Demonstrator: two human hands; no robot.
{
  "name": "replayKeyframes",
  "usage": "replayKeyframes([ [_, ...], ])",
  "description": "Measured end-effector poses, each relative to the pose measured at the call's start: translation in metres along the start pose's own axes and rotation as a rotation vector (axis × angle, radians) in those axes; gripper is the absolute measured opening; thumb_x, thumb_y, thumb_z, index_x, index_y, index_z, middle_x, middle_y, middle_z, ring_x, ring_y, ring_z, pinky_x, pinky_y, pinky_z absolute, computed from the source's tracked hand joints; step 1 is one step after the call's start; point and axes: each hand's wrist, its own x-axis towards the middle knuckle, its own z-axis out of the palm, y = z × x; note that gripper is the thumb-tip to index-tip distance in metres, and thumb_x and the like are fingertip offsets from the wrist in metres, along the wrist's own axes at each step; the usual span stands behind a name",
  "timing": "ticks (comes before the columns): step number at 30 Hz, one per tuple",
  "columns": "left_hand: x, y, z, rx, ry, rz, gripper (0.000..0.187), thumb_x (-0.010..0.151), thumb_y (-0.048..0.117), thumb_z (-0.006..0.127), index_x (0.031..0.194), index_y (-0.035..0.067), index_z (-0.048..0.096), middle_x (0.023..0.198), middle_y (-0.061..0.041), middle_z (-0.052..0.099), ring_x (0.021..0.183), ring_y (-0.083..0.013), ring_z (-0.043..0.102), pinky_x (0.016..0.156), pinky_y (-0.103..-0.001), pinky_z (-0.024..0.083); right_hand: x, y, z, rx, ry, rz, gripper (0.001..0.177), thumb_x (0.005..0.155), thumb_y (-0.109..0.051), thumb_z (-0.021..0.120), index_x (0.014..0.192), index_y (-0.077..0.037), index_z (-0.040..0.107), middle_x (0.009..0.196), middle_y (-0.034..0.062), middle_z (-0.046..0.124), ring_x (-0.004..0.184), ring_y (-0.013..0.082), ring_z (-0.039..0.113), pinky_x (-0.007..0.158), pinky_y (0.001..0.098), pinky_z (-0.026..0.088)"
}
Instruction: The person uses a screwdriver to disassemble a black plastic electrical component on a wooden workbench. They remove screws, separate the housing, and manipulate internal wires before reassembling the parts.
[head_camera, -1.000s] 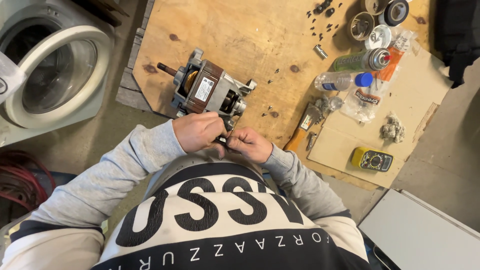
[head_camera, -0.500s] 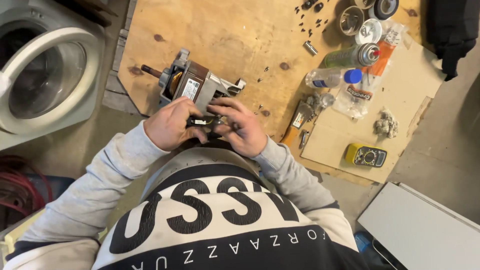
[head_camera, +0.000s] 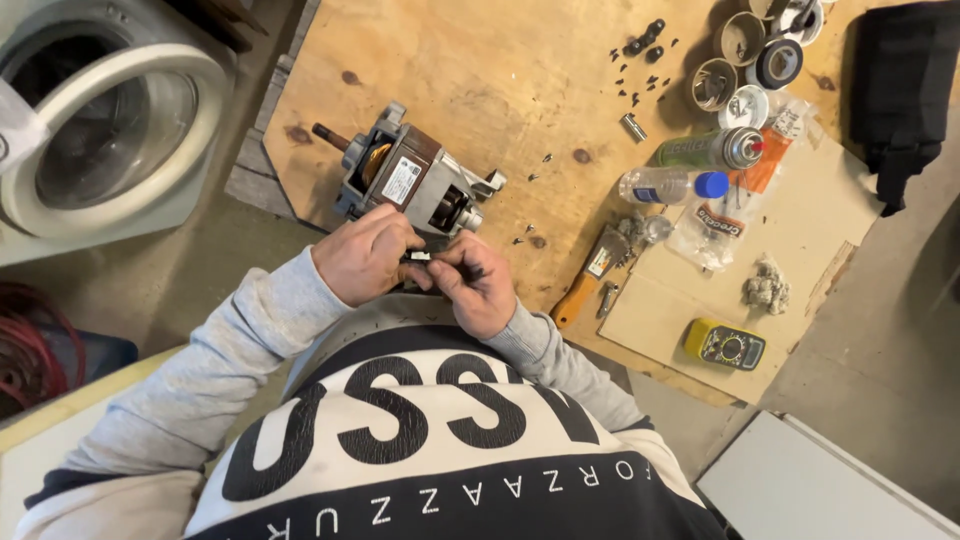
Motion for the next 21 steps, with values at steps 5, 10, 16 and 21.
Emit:
replayKeyframes([
  [5,-0.004,0.004,0.009,0.048,-0.005,-0.045,0.040,0.079,0.020,0.085,0.098,-0.002,0.057,0.088,-0.014,0.060,0.084,-0.0336,0.062,0.071,-0.042,0.052,-0.001,-0.001,-0.001,-0.079,0.022,-0.074,0.008,0.098,-0.003,0.066,0.091,-0.002,0.061,0.089,0.0056,0.058,0.081,0.0159,0.056,0.075,0.0291,0.046],
  [10,-0.028,-0.044,-0.008,-0.048,0.018,-0.638,0.022,0.092,0.021,0.067,0.102,0.003,0.060,0.092,-0.011,0.064,0.089,-0.0299,0.067,0.073,-0.041,0.053,-0.020,0.019,-0.018,-0.081,0.069,-0.155,0.012,0.098,-0.003,0.064,0.090,-0.004,0.056,0.086,0.0038,0.056,0.076,0.0139,0.052,0.070,0.0280,0.044],
  [16,-0.026,-0.012,-0.024,0.213,0.113,-0.317,0.054,0.085,0.020,0.087,0.120,-0.005,0.054,0.112,-0.024,0.061,0.103,-0.0438,0.061,0.090,-0.048,0.051,-0.018,0.018,-0.032,0.126,0.263,0.225,0.009,0.102,-0.014,0.064,0.101,-0.005,0.061,0.081,-0.0012,0.057,0.070,0.0076,0.052,0.061,0.0253,0.045],
  [21,-0.024,-0.007,-0.005,-0.053,0.128,-0.286,0.051,0.082,0.018,0.086,0.115,-0.001,0.051,0.109,-0.022,0.062,0.097,-0.0404,0.064,0.085,-0.045,0.053,-0.012,0.026,-0.067,0.243,0.375,0.125,0.016,0.103,-0.017,0.065,0.109,-0.002,0.063,0.086,-0.0012,0.062,0.067,0.0051,0.051,0.059,0.0224,0.042],
])
